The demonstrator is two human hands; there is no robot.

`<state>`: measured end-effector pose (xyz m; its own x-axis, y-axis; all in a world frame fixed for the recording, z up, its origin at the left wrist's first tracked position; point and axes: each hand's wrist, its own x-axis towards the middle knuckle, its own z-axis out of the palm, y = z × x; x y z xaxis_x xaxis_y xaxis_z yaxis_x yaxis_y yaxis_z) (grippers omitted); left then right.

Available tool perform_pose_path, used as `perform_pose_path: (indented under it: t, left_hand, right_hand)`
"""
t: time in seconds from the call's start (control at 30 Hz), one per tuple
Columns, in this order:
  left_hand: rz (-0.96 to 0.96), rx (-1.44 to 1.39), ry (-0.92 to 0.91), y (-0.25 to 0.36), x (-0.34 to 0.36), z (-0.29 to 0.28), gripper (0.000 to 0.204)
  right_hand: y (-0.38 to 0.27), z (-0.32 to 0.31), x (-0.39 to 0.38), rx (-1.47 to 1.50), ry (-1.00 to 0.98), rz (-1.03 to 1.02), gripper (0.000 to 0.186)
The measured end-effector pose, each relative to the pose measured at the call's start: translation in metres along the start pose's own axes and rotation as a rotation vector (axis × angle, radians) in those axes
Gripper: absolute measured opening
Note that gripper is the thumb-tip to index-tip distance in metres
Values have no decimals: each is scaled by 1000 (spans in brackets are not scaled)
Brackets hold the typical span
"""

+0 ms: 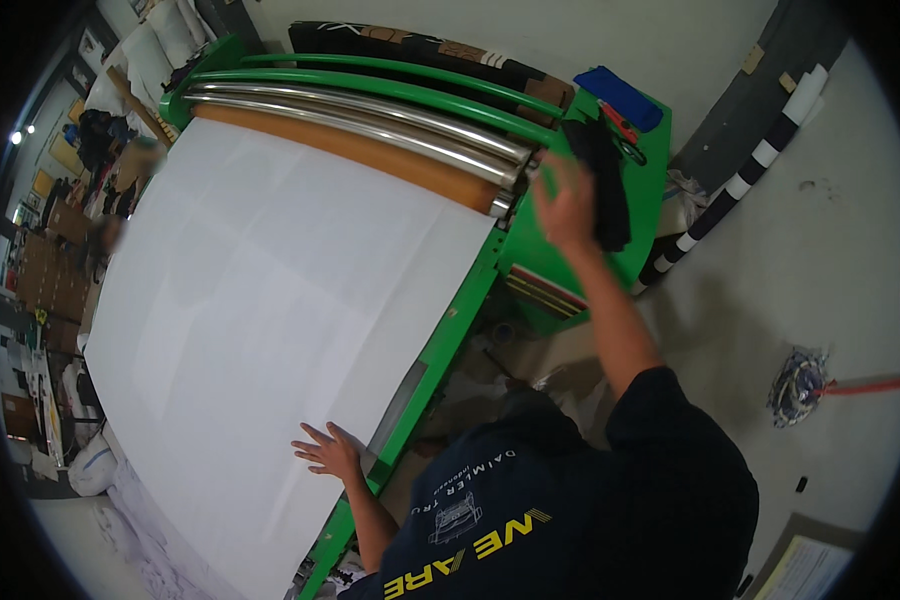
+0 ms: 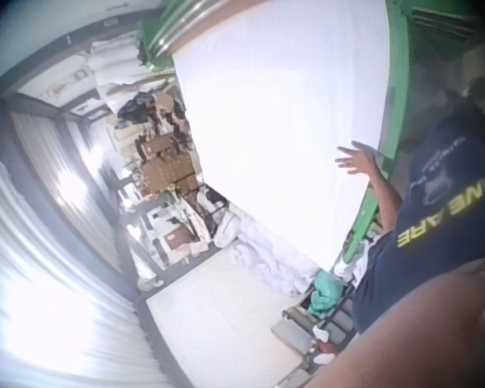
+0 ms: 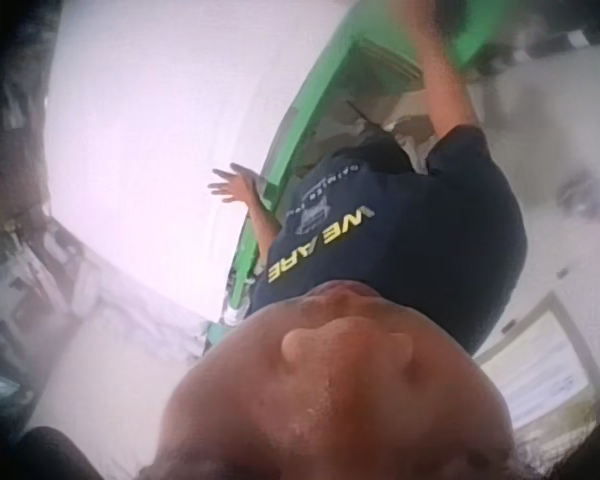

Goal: The person smooths a large white fabric sheet over a green roller machine, uses shears to cut the end of the fabric, and then applies tape to a smaller roller underneath to secure a printed sheet.

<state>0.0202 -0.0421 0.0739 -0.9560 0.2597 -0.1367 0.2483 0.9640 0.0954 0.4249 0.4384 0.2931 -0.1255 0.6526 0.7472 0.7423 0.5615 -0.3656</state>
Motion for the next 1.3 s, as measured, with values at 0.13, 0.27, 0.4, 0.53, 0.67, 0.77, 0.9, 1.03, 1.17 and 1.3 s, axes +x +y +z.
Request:
perform_pose_path:
  t: [0.13, 0.27, 0.4, 0.53, 0.67, 0.77, 0.9, 1.03, 1.17, 1.3]
  left_hand:
    - [-12, 15, -38, 54, -29, 20, 78]
    - [65, -4, 85, 77, -74, 29, 77]
    - [46, -28, 108, 76, -75, 22, 74]
    - [53, -75, 92, 88, -75, 21, 73]
    - [44, -45, 111, 87, -76, 25, 71]
    - [53, -19, 133, 81, -75, 30, 69]
    - [34, -76, 110, 84, -78, 17, 67]
    - [88, -111, 134, 84, -79, 18, 66]
    - [109, -141, 162, 75, -75, 19, 63]
    - [75, -164, 114, 86, -81, 7, 60]
  right_hand:
    - [173, -46, 76, -259, -3, 318, 22]
    - [258, -36, 67, -250, -238, 263, 20]
    - [254, -36, 74, -209, -383, 322, 24]
    - [261, -43, 85, -86, -511, 396, 24]
    - [287, -48, 97, -162, -625, 355, 24]
    - [302, -47, 100, -184, -687, 398, 25]
    - [276, -47, 98, -446, -533, 427, 29]
    - [261, -55, 113, -574, -634, 416, 28]
    - [244, -65, 116, -655, -647, 420, 44]
    - [266, -87, 117, -618, -618, 361, 66]
